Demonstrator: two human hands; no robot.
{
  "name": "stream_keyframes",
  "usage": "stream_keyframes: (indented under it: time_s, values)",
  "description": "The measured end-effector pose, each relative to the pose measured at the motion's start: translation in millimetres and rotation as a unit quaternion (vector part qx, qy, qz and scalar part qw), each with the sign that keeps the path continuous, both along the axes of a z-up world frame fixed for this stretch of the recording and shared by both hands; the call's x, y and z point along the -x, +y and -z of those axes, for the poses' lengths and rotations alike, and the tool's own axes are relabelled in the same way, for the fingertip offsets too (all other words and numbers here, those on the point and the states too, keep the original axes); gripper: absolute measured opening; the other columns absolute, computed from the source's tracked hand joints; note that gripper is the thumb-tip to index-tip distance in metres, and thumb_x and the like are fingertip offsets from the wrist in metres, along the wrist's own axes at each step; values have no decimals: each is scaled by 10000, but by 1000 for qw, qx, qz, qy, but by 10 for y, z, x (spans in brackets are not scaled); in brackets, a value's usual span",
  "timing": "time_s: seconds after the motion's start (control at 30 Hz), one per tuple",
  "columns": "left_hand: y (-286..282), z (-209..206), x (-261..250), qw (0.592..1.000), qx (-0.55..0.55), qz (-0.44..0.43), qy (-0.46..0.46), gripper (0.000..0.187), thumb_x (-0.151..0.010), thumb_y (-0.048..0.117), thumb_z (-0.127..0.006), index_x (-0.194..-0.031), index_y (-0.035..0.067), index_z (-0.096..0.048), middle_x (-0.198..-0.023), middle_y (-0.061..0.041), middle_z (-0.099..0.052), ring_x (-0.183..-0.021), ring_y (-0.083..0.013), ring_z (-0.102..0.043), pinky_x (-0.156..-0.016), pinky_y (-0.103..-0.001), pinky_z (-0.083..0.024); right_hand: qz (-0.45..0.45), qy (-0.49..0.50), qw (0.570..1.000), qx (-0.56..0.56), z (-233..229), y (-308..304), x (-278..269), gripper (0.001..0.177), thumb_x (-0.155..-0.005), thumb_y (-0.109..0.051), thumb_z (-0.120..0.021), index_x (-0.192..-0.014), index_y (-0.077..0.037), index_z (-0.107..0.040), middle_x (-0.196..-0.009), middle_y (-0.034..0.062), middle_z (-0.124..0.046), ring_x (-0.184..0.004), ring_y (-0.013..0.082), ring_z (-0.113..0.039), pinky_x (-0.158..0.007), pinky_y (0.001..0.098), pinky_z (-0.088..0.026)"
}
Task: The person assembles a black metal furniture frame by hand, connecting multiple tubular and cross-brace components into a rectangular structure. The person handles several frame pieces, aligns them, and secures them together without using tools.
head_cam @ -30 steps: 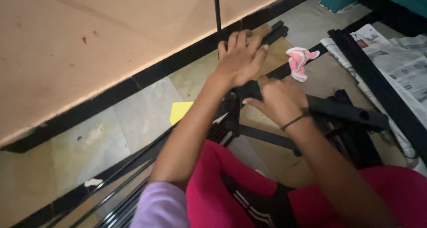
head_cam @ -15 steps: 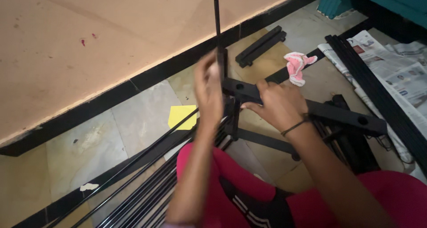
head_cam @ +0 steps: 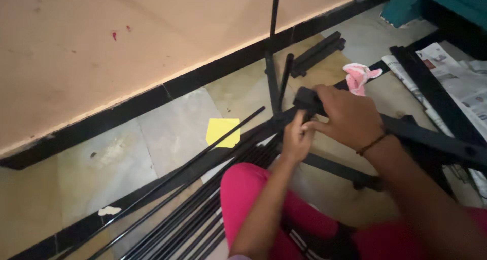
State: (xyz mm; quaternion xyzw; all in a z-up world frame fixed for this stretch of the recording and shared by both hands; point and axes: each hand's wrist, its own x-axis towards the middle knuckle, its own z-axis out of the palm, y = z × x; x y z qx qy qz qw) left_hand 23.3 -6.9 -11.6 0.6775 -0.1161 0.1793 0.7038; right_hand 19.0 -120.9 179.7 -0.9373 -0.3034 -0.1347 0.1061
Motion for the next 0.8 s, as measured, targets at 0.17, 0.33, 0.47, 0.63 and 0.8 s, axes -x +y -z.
stream_keyframes:
  time_s: [0.17,0.33,0.47,0.63,0.8]
  values:
    - [-4,-74,28,996,-22,-41,-73,146,-991,83,-610,-1117,10,-597,-875,-186,-686,-812,-298,-734,-714,-352,-545,99,40,990,93,-28,131,8,573,-738,-520,-808,-1052,-111,-558,-956,93,-704,-869,335,-705,-676,459,-545]
    - [-15,-116,-12,995,2,-32,-99,181,-983,82,-636,-1135,-6,-597,-925,-207,-702,-854,-332,-734,-710,-349,-542,120,46,984,122,-104,148,-20,579,-744,-559,-808,-1065,-135,-579,-864,93,-724,-796,324,-726,-666,443,-560]
    - [-31,-137,-21,996,15,-36,-82,210,-959,72,-642,-1146,-14,-605,-895,-213,-676,-819,-336,-738,-673,-353,-548,165,60,970,169,-117,156,-28,645,-746,-608,-800,-1129,-146,-563,-861,92,-737,-785,315,-733,-667,420,-571]
    - [-41,-152,-14,990,-18,-72,-123,223,-940,44,-675,-1146,2,-600,-870,-218,-663,-837,-368,-720,-684,-362,-543,115,41,985,118,-111,149,5,623,-715,-576,-810,-1094,-142,-573,-881,73,-730,-834,301,-730,-645,434,-548]
    - [-34,-155,19,995,10,-44,-85,191,-927,25,-646,-1112,7,-603,-892,-213,-681,-844,-371,-747,-675,-363,-550,106,45,989,96,-83,145,14,582,-702,-540,-822,-1057,-147,-580,-930,66,-718,-847,305,-718,-661,435,-547]
